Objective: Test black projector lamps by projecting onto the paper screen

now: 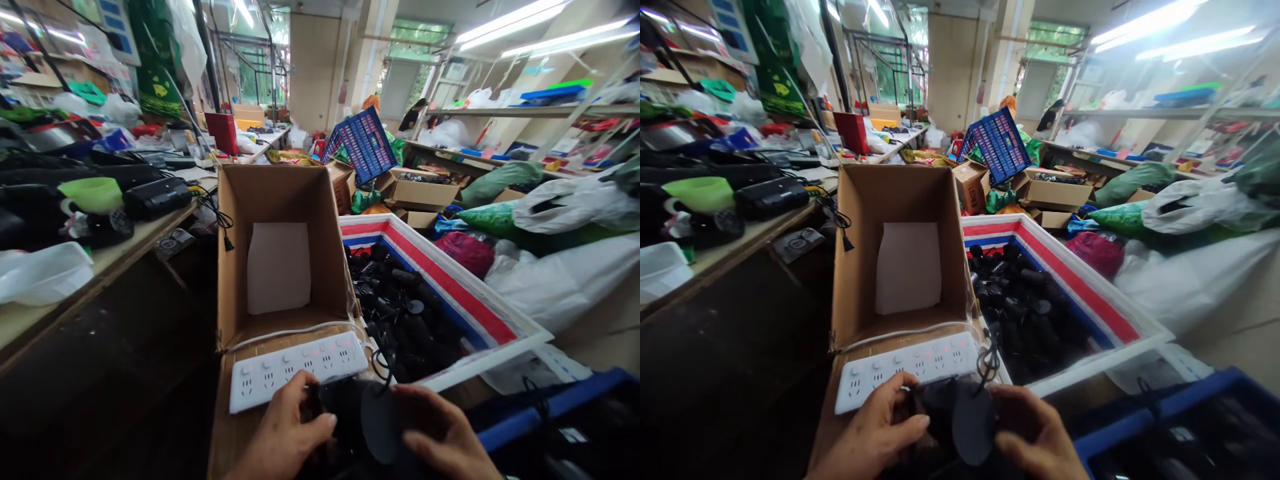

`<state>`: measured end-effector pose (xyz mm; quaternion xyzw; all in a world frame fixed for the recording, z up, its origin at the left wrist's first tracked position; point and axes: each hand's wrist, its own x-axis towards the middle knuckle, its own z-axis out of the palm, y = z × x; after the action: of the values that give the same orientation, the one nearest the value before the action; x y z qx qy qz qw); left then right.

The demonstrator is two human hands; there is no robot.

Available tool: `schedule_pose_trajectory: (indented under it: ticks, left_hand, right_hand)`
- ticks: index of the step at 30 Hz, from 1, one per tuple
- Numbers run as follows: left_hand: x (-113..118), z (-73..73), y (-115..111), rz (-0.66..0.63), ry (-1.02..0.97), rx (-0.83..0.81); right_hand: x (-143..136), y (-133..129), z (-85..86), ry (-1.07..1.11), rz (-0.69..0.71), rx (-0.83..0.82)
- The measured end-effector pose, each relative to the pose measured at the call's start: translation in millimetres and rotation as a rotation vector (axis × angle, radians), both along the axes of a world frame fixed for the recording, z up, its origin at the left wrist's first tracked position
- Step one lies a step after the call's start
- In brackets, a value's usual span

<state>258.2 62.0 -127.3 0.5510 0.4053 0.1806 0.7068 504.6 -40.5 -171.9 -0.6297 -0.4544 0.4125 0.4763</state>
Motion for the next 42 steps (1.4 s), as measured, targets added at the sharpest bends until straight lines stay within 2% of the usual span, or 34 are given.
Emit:
schedule_pose_trajectory:
  ticks: [2,4,7,10,13,16,18,21,23,26,30,34,42]
  left_hand:
    - [-5.9,-4.8,1.6,-0.009,-0.02,-0.04]
    - [-9.0,-6.6,2.5,-0.037,-0.046,-0.033]
    - [-9.8,-0.8,1.9,-0.084,-0.091,0.002]
    - [-12.6,10.2,1.4,-0.129,-0.099,0.023]
    - [-23.6,18.0,7.0,-0.115,-0.121,0.003]
    - [-41.7,21.3,22.8,0.024,-0.128,0.038]
    - [-52.8,23.1,36.9,0.154,-0.09,0.111]
    - [-60.2,26.1,56.1,0.341,-0.062,0.151]
    - [-58.8,26.8,64.3,0.437,-0.085,0.141]
    - [-53.1,23.7,69.6,0.51,-0.126,0.12]
    - [-48.9,14.3,71.8,0.542,-0.163,0.051]
    - [-47.5,6.0,75.9,0.582,-0.196,-0.001]
    - [-42.2,-6.2,84.0,0.599,-0.28,-0.048]
  right_hand:
    - [21.0,10.3,-10.7,-0.155,-0.17,-0.056]
    - [32.6,28.9,-27.9,-0.347,-0.316,-0.033]
    - [32.8,64.2,-54.3,-0.43,-0.335,0.029]
    - [27.7,93.6,-67.5,-0.441,-0.317,0.084]
    - [33.1,106.8,-62.5,-0.452,-0.353,0.128]
    - [43.6,106.0,-43.3,-0.458,-0.384,0.139]
    - [42.7,102.8,-29.1,-0.433,-0.337,0.136]
    - [22.1,102.0,-17.1,-0.346,-0.166,0.128]
    - [2.1,105.3,-17.8,-0.29,-0.061,0.119]
    - [-19.5,112.8,-25.3,-0.253,0.027,0.114]
    - [-22.1,120.0,-31.5,-0.286,0.085,0.139]
    - [-17.1,121.7,-30.9,-0.342,0.095,0.145]
    - [-23.1,119.0,-35.3,-0.438,0.019,0.156]
